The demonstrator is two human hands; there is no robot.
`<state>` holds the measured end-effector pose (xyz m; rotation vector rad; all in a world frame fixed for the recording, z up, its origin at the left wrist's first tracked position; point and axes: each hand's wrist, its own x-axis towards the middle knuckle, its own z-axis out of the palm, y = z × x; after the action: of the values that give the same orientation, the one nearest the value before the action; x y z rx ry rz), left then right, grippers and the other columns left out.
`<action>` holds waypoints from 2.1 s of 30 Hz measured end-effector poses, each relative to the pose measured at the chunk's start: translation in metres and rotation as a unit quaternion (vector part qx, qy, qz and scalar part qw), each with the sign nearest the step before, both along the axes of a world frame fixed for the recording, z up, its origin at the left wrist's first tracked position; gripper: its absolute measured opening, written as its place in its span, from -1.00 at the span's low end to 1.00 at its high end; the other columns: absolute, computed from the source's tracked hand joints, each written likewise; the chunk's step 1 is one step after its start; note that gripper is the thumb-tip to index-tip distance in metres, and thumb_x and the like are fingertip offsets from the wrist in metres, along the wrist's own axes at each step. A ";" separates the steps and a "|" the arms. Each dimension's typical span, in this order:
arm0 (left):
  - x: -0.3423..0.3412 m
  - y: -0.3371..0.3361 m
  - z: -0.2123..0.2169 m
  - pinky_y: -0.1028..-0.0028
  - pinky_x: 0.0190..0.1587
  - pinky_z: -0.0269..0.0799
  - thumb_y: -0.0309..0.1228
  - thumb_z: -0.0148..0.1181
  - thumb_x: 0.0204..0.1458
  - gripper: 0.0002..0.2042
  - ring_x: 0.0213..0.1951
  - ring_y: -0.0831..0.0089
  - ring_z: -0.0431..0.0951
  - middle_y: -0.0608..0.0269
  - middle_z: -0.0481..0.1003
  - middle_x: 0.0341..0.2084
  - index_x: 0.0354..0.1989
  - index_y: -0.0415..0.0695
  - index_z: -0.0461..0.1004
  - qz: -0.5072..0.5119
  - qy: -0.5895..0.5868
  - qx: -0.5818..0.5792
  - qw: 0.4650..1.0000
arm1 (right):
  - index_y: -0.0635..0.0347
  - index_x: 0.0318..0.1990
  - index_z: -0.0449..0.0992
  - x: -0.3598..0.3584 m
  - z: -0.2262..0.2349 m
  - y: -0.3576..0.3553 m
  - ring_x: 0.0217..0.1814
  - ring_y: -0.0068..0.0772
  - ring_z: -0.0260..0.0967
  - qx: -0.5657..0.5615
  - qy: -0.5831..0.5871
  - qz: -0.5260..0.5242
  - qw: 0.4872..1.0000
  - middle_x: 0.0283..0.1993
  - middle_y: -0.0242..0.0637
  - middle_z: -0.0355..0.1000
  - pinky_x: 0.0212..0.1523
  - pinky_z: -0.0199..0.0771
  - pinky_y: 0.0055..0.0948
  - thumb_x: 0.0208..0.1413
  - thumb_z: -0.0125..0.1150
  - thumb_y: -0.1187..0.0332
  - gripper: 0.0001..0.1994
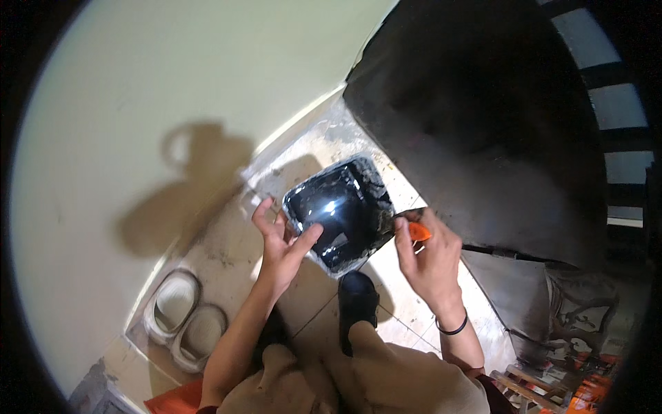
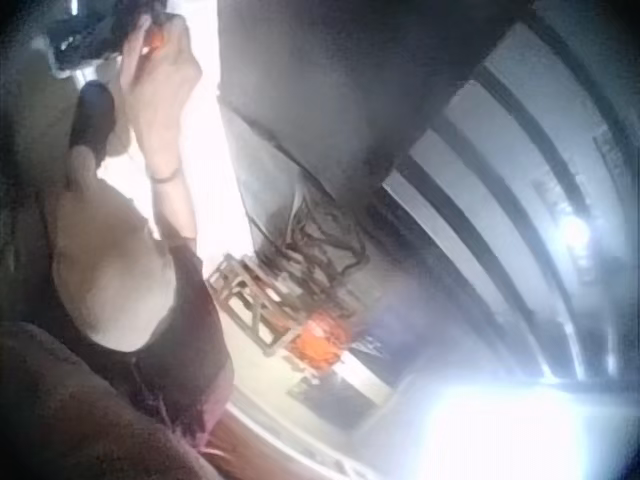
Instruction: The person paints the bottom edge and lower surface of a black metal gate using a paintbrush dipped into a black container of paint.
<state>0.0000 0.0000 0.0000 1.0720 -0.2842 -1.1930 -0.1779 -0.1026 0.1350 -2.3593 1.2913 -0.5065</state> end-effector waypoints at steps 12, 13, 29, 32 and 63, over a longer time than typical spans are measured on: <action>-0.018 -0.008 0.014 0.15 0.26 0.22 -0.51 0.24 0.14 -0.24 0.25 0.19 0.24 0.05 0.18 0.26 0.37 0.18 -0.15 0.003 0.067 -0.003 0.998 | 0.26 -0.36 0.38 -0.040 0.037 0.023 -0.53 0.00 0.45 -0.026 -0.093 -0.036 0.995 -0.47 -0.07 0.42 -0.52 0.42 -0.20 0.19 0.26 0.31 -0.77; -0.015 -0.006 0.030 0.12 0.26 0.20 -0.47 0.22 0.16 -0.27 0.27 0.18 0.22 0.05 0.17 0.27 0.37 0.22 -0.13 0.014 0.056 0.049 0.997 | 0.27 -0.34 0.40 -0.041 0.030 0.031 -0.51 -0.02 0.45 -0.043 -0.119 -0.019 0.992 -0.44 -0.08 0.42 -0.51 0.42 -0.20 0.19 0.27 0.30 -0.77; -0.018 -0.005 0.058 0.07 0.16 0.37 -0.23 0.23 0.21 -0.33 0.25 0.13 0.29 -0.02 0.17 0.27 0.33 0.03 -0.11 -0.030 0.021 -0.029 0.999 | 0.28 -0.17 0.36 -0.100 0.034 0.095 -0.47 0.12 0.46 0.002 -0.040 -0.075 0.996 -0.45 0.02 0.47 -0.45 0.45 -0.05 0.20 0.11 0.37 -0.83; -0.025 -0.004 0.067 0.03 0.14 0.38 -0.22 0.26 0.19 -0.31 0.24 0.12 0.30 -0.04 0.16 0.27 0.32 0.01 -0.10 -0.026 0.014 -0.022 0.999 | 0.26 -0.17 0.28 -0.096 0.045 0.097 -0.46 0.14 0.43 -0.004 -0.035 -0.073 0.997 -0.40 0.03 0.42 -0.46 0.43 -0.03 0.19 0.09 0.38 -0.82; -0.012 0.007 0.099 0.02 0.27 0.29 -0.26 0.34 0.11 -0.08 0.32 0.10 0.19 -0.06 0.04 0.37 0.48 0.03 -0.25 0.007 -0.009 0.054 0.998 | 0.26 -0.12 0.29 -0.081 0.039 0.104 -0.48 0.14 0.47 -0.015 -0.052 -0.073 0.996 -0.38 0.04 0.47 -0.44 0.49 -0.04 0.23 0.08 0.29 -0.77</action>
<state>-0.0123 0.0073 0.0986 1.1780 -0.2283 -1.1975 -0.2594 0.0011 0.1735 -2.2406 1.4224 -0.6882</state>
